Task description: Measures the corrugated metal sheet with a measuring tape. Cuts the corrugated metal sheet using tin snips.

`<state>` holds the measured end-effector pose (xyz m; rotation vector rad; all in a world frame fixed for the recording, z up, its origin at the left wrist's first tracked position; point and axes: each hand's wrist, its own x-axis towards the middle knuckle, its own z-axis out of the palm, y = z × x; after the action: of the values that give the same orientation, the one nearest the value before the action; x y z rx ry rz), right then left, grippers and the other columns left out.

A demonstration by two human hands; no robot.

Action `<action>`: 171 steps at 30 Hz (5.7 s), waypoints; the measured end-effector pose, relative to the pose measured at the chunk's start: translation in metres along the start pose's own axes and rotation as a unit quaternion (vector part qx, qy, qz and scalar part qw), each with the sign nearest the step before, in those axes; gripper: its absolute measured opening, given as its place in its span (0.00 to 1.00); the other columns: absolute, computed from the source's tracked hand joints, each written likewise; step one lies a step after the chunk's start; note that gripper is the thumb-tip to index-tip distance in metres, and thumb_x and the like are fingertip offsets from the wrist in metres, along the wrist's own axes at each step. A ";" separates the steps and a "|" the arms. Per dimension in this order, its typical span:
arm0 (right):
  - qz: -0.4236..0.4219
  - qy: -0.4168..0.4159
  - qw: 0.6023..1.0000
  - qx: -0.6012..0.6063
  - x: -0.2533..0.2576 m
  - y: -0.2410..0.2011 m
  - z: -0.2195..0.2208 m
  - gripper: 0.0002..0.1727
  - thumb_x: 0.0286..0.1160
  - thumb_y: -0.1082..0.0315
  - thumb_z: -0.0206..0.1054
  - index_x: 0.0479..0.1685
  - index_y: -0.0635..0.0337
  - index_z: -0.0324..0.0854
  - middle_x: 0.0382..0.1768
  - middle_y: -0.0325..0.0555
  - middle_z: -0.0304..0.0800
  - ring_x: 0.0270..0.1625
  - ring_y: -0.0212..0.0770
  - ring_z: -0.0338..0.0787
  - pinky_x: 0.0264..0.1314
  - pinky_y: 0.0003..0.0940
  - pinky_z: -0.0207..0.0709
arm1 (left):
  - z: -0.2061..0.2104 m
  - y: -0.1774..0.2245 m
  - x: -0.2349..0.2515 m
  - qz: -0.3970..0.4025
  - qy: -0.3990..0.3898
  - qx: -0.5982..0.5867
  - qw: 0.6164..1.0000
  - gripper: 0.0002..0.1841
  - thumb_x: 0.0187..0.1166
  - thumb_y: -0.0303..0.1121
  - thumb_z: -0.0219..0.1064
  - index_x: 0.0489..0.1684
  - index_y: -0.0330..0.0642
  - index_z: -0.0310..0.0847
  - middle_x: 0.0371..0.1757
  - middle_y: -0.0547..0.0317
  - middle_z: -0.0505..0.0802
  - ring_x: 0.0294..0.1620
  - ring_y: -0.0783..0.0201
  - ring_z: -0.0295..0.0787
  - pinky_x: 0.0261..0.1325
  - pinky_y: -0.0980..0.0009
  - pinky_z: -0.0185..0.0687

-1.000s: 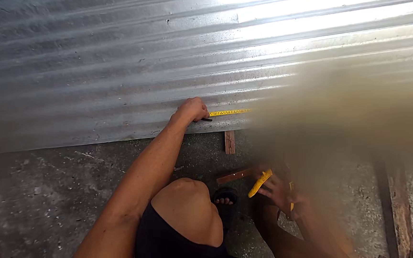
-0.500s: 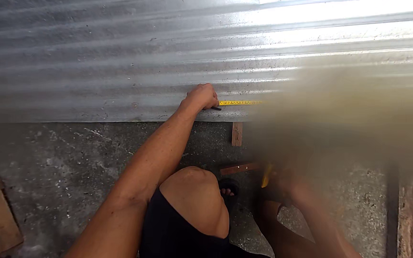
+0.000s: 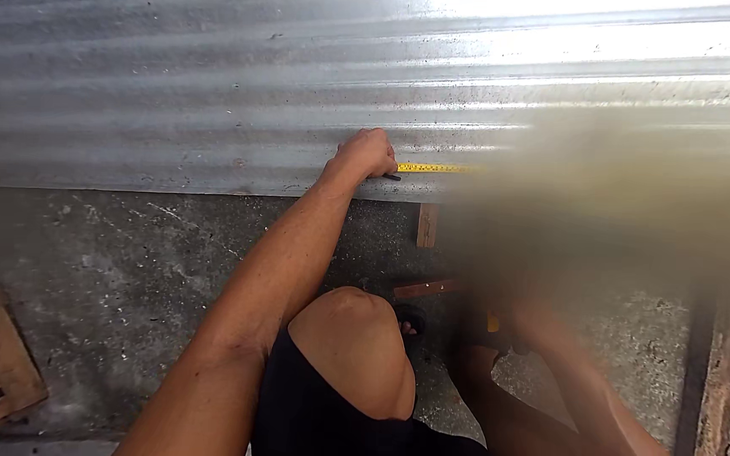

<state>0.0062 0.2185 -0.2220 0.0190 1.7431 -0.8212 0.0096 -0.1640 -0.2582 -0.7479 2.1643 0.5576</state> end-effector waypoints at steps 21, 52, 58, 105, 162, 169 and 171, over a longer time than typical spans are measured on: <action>-0.022 -0.022 1.000 -0.002 0.014 0.002 -0.002 0.38 0.60 0.69 0.71 0.78 0.61 0.69 0.59 0.59 0.84 0.57 0.52 0.86 0.58 0.55 0.81 | 0.021 -0.041 0.031 0.058 -0.005 -0.047 0.997 0.14 0.85 0.38 0.69 0.46 0.34 0.92 0.45 0.31 0.93 0.52 0.34 0.89 0.58 0.29 0.75; -0.007 0.020 0.999 -0.026 0.013 -0.008 0.016 0.39 0.50 0.68 0.67 0.75 0.61 0.71 0.52 0.49 0.83 0.45 0.37 0.86 0.44 0.36 0.81 | 0.004 -0.008 -0.004 0.019 -0.005 -0.007 1.000 0.13 0.82 0.46 0.70 0.37 0.49 0.94 0.40 0.48 0.94 0.48 0.45 0.89 0.51 0.35 0.78; -0.004 0.020 0.999 -0.026 0.013 -0.008 0.018 0.38 0.50 0.68 0.67 0.73 0.60 0.71 0.48 0.47 0.83 0.40 0.36 0.86 0.38 0.35 0.80 | 0.003 -0.007 -0.004 0.014 -0.006 -0.002 1.000 0.13 0.82 0.46 0.70 0.37 0.49 0.94 0.40 0.48 0.94 0.49 0.45 0.89 0.51 0.35 0.78; 0.058 0.022 0.998 0.025 0.027 -0.018 0.042 0.26 0.59 0.76 0.68 0.63 0.62 0.77 0.37 0.48 0.91 0.33 0.41 0.90 0.35 0.39 0.84 | 0.005 -0.006 -0.006 0.015 -0.009 -0.019 1.000 0.12 0.80 0.47 0.70 0.39 0.49 0.93 0.48 0.48 0.94 0.58 0.43 0.87 0.57 0.33 0.75; 0.021 -0.006 0.997 0.073 0.027 -0.006 0.048 0.30 0.67 0.69 0.67 0.72 0.65 0.68 0.38 0.54 0.89 0.30 0.46 0.93 0.37 0.43 0.91 | 0.001 -0.002 -0.008 -0.013 -0.039 -0.017 0.999 0.14 0.82 0.47 0.67 0.52 0.51 0.92 0.60 0.47 0.92 0.69 0.44 0.83 0.69 0.32 0.70; 0.025 -0.011 0.997 0.073 0.029 -0.006 0.047 0.30 0.68 0.69 0.67 0.73 0.64 0.67 0.37 0.53 0.89 0.30 0.45 0.93 0.37 0.41 0.91 | 0.001 -0.003 -0.005 -0.012 -0.044 -0.013 0.999 0.15 0.82 0.47 0.67 0.53 0.51 0.92 0.59 0.47 0.92 0.68 0.44 0.84 0.68 0.33 0.70; 0.025 -0.014 0.997 0.068 0.029 -0.005 0.047 0.31 0.68 0.69 0.66 0.74 0.64 0.66 0.37 0.52 0.89 0.30 0.44 0.93 0.37 0.40 0.91 | 0.002 -0.003 -0.005 -0.010 -0.044 -0.014 0.999 0.15 0.82 0.47 0.66 0.53 0.50 0.92 0.59 0.47 0.92 0.68 0.44 0.84 0.68 0.33 0.70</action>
<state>0.0334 0.1784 -0.2486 0.1412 1.6509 -0.8979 0.0154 -0.1633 -0.2556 -0.7466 2.0689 0.6006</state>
